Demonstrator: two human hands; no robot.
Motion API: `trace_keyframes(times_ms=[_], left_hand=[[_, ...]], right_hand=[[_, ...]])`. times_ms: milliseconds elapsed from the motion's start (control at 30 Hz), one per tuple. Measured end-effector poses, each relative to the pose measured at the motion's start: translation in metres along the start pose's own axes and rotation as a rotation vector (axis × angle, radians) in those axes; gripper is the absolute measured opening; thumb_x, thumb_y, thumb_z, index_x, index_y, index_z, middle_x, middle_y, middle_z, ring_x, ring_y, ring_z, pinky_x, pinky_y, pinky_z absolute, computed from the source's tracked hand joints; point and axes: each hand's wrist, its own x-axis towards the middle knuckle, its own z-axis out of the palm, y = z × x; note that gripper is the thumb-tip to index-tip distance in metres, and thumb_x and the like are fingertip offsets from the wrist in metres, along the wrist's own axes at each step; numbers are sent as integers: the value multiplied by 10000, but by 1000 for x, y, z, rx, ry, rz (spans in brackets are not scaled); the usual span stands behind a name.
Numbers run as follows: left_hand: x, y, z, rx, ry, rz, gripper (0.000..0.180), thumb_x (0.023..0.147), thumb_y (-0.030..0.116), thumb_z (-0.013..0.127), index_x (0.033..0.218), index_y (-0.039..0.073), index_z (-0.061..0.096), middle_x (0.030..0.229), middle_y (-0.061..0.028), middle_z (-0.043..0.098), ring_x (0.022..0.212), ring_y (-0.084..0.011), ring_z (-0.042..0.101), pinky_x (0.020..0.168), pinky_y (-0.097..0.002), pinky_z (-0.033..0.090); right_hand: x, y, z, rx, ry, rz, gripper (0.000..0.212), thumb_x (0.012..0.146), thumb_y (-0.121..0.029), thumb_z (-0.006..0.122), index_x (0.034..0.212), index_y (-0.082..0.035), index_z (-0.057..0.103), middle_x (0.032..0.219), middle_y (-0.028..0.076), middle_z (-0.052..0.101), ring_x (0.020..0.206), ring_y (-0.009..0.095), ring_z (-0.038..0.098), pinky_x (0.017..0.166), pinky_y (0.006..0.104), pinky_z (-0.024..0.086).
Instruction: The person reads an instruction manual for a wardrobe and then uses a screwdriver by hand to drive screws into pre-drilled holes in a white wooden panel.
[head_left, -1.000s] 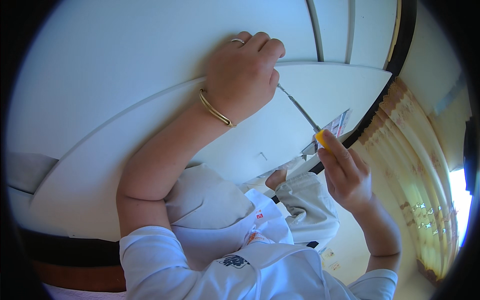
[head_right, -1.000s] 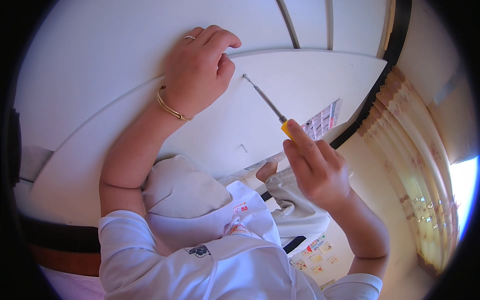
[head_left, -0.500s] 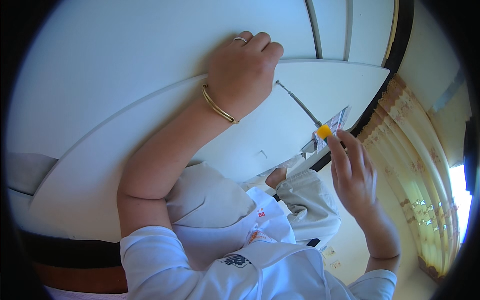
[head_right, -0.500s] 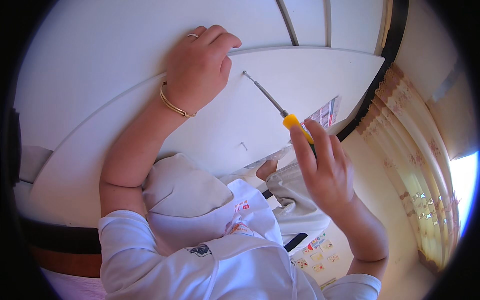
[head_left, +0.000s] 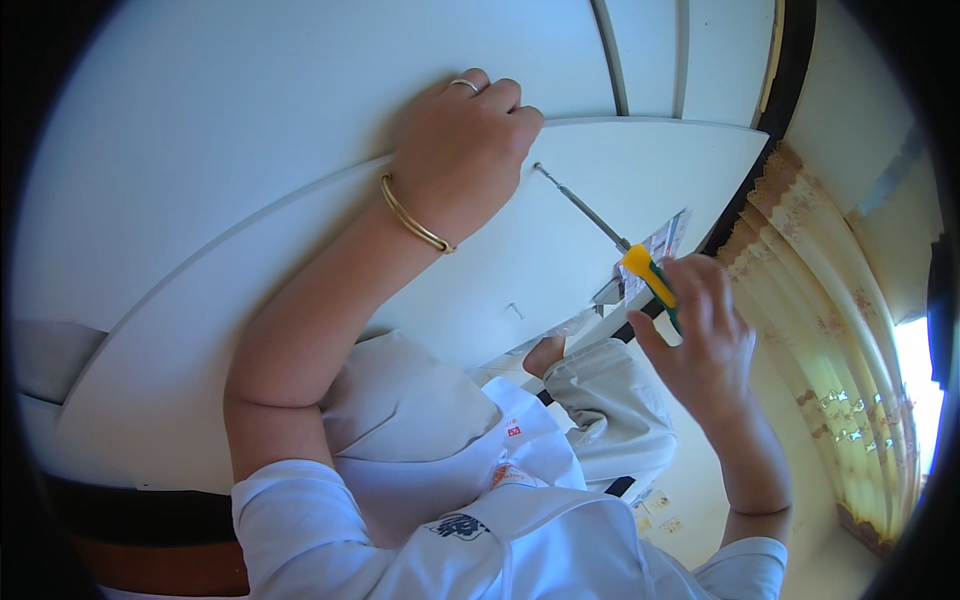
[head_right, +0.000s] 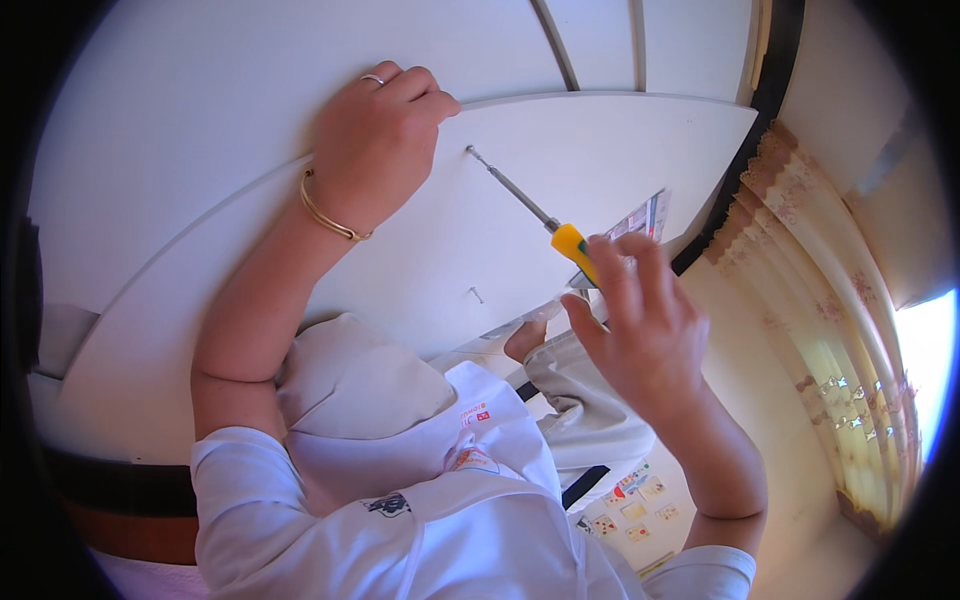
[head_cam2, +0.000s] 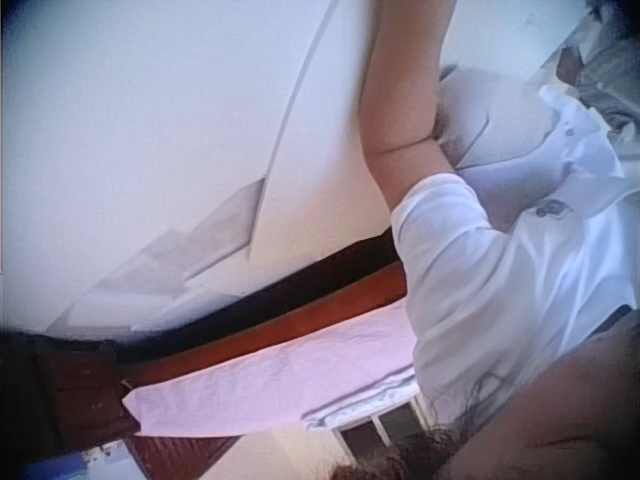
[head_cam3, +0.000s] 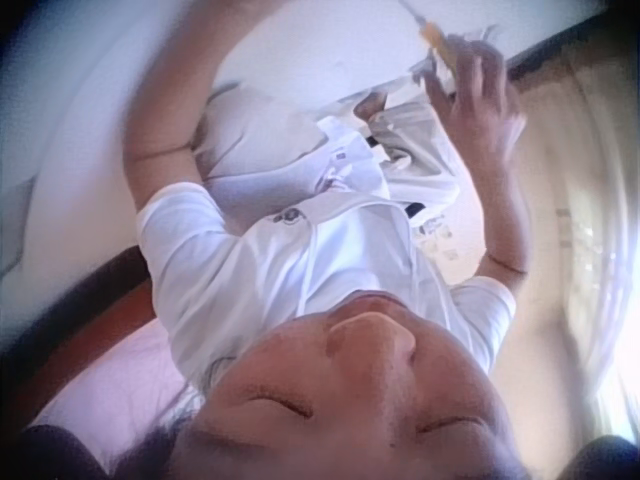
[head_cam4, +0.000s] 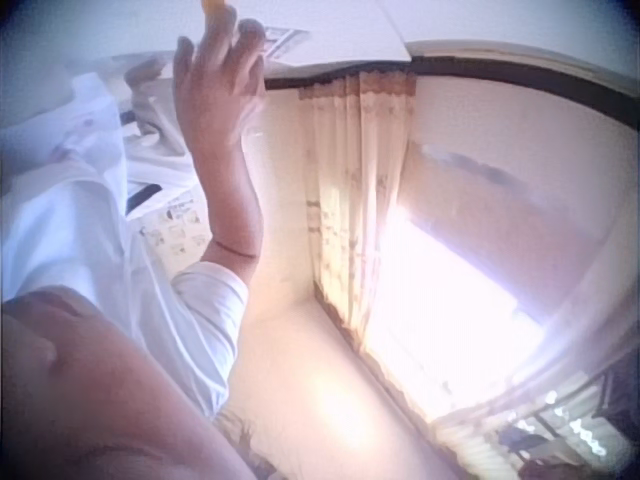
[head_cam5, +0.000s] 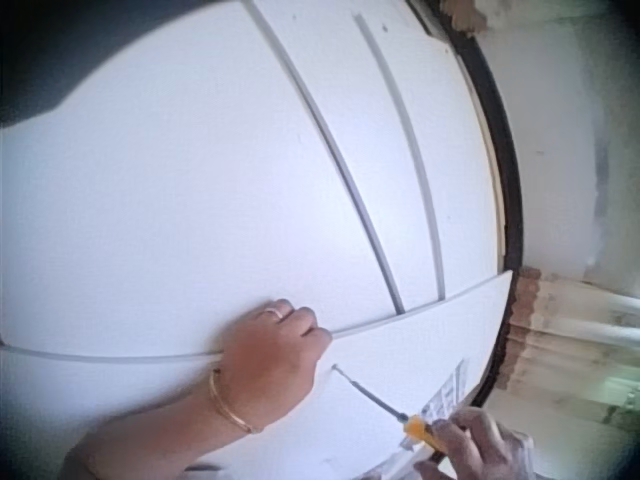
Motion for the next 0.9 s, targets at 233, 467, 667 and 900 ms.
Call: trace_keyframes(times_ms=[233, 467, 667, 900], left_hand=[[0, 3, -3, -7, -15, -32, 194, 673, -33, 607, 758, 119, 691, 749, 24, 602, 724, -187, 567, 600, -294, 494], [-1, 2, -2, 28, -1, -16, 192, 675, -13, 614, 763, 135, 697, 745, 25, 596, 717, -185, 568, 601, -293, 493], [-2, 3, -2, 45, 7, -20, 195, 674, -6, 616, 773, 140, 703, 741, 29, 590, 732, -175, 566, 630, -284, 492], [-2, 2, -8, 2, -8, -15, 189, 681, -1, 609, 777, 137, 695, 731, 25, 578, 726, -180, 559, 628, -291, 492]], right_hand=[[5, -6, 3, 838, -219, 647, 268, 870, -88, 654, 1112, -23, 557, 795, 54, 595, 515, 75, 461, 444, 227, 361], [2, -3, -3, 737, -88, 543, 363, 837, -7, 624, 1175, -18, 493, 1006, 106, 588, 580, 122, 514, 515, 216, 424], [2, 1, -1, -179, -3, -304, 460, 737, -1, 664, 1191, 3, 587, 1013, 122, 600, 616, 160, 538, 491, 234, 466], [0, -9, -3, -252, -86, -307, 477, 730, -31, 669, 1200, 15, 603, 978, 119, 610, 570, 140, 513, 420, 244, 433]])
